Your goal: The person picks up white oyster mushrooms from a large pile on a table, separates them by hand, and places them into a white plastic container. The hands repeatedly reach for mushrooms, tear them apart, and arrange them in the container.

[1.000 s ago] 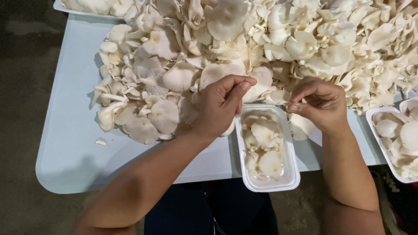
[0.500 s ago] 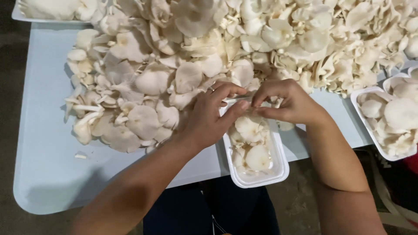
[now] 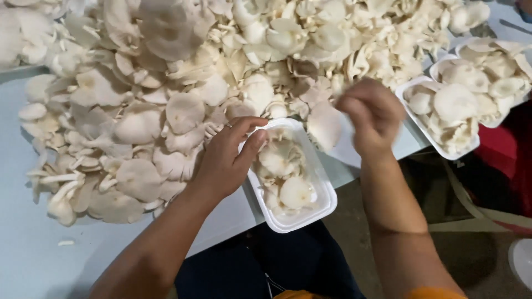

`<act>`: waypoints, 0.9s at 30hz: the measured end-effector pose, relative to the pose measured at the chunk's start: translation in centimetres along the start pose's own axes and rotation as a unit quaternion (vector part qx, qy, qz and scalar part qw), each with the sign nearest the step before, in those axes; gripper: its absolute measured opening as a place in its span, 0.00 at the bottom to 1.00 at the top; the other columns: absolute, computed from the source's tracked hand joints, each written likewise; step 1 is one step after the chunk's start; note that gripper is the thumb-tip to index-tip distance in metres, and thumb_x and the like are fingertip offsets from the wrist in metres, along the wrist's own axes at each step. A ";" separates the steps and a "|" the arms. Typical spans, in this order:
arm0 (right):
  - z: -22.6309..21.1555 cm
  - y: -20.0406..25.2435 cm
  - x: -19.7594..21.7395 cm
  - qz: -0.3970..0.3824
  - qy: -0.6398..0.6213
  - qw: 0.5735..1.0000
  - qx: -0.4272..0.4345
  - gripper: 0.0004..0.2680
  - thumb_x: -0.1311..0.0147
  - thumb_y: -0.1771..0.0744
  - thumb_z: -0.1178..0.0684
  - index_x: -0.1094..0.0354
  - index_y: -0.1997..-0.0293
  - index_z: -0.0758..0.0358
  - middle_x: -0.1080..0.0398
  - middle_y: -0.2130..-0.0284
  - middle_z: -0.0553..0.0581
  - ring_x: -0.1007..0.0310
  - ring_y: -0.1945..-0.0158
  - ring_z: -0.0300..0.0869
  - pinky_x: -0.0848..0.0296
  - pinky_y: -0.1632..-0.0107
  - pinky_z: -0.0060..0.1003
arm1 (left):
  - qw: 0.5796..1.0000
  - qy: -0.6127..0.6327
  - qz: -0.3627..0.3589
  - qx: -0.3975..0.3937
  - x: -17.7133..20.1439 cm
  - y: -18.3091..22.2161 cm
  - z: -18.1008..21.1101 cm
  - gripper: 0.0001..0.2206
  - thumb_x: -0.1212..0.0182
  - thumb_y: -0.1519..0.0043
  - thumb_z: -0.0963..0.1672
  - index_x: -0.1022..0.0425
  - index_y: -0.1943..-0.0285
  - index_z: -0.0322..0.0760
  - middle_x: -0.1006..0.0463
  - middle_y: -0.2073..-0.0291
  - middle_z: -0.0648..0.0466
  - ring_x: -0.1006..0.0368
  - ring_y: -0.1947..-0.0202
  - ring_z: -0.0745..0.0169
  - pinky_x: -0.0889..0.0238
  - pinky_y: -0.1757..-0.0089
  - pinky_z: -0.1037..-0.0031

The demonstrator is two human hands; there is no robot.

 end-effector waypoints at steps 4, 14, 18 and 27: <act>-1.1 9.1 9.0 0.213 0.058 0.970 0.101 0.06 0.52 0.27 0.55 0.32 0.62 0.59 0.30 0.72 0.55 0.35 0.77 0.38 0.34 0.73 0.32 | 1.000 -0.029 -0.003 0.000 -0.2 -0.2 0.0 0.22 0.59 0.31 0.54 0.26 0.41 0.41 0.19 0.48 0.53 0.22 0.51 0.56 0.34 0.55 0.65; 5.7 20.5 25.4 0.470 -0.060 0.742 -0.474 0.15 0.53 0.33 0.29 0.36 0.56 0.45 0.36 0.77 0.51 0.42 0.76 0.37 0.45 0.70 0.31 | 0.998 -0.058 0.007 -0.026 -0.4 -0.2 -0.7 0.21 0.58 0.30 0.54 0.25 0.46 0.40 0.19 0.49 0.53 0.24 0.49 0.53 0.34 0.54 0.62; 6.5 18.6 24.7 0.384 -0.057 0.775 -0.498 0.16 0.53 0.31 0.36 0.35 0.42 0.50 0.36 0.64 0.47 0.44 0.75 0.34 0.44 0.71 0.27 | 0.998 -0.060 0.009 -0.028 -0.1 -0.3 -0.8 0.22 0.58 0.31 0.54 0.24 0.45 0.39 0.19 0.50 0.51 0.22 0.51 0.49 0.32 0.56 0.61; 7.3 18.5 25.6 0.296 -0.052 0.778 -0.552 0.15 0.59 0.35 0.48 0.33 0.44 0.51 0.26 0.66 0.57 0.38 0.74 0.37 0.44 0.70 0.26 | 0.998 -0.057 -0.014 -0.020 -0.2 -0.1 -0.2 0.21 0.57 0.31 0.54 0.24 0.48 0.39 0.19 0.52 0.55 0.24 0.54 0.54 0.34 0.58 0.63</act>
Point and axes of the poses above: each hand's wrist, its own y-axis away from the middle knuckle, its own x-axis out of the back of the hand, z = x × y, the point moved 4 cm from there along -y, towards the middle knuckle
